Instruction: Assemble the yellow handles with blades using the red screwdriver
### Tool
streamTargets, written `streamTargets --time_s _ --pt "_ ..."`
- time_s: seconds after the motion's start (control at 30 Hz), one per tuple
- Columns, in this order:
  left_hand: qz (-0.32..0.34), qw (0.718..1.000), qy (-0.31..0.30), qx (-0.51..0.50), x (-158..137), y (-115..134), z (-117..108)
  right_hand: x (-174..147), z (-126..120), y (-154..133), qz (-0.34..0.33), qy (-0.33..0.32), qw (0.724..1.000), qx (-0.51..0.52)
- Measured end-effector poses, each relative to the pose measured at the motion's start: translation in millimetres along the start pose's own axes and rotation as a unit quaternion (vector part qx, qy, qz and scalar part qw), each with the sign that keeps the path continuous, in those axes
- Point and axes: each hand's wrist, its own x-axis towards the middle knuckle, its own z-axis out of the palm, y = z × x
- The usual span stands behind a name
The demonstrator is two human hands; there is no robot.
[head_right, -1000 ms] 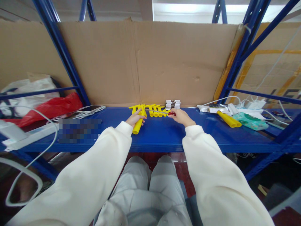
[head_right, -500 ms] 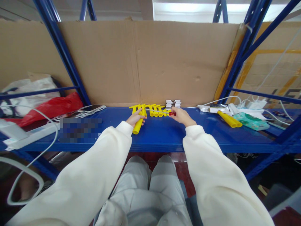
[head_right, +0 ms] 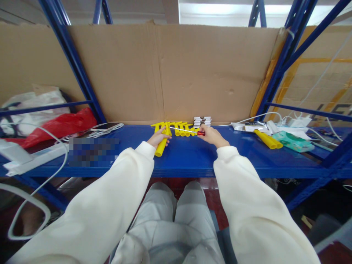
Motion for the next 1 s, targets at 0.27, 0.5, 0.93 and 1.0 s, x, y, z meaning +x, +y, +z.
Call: streamTargets --time_s 0.27,0.5,0.93,1.0 --pt "0.008 1.000 0.000 0.014 -4.9 2.2 0.8 0.4 0.2 2.5 -0.003 0.011 1.000 0.009" --pt "0.012 1.000 -0.002 0.016 -2.8 0.4 -0.5 1.9 0.7 8.9 -0.026 -0.009 0.998 0.059" --pt "0.028 1.000 -0.007 0.001 -2.4 1.1 0.0 4.7 8.1 16.4 -0.011 0.001 0.998 0.058" --pt "0.038 0.999 -0.007 -0.012 -6.2 3.6 1.3 4.9 8.9 18.4 -0.008 0.010 0.998 0.061"
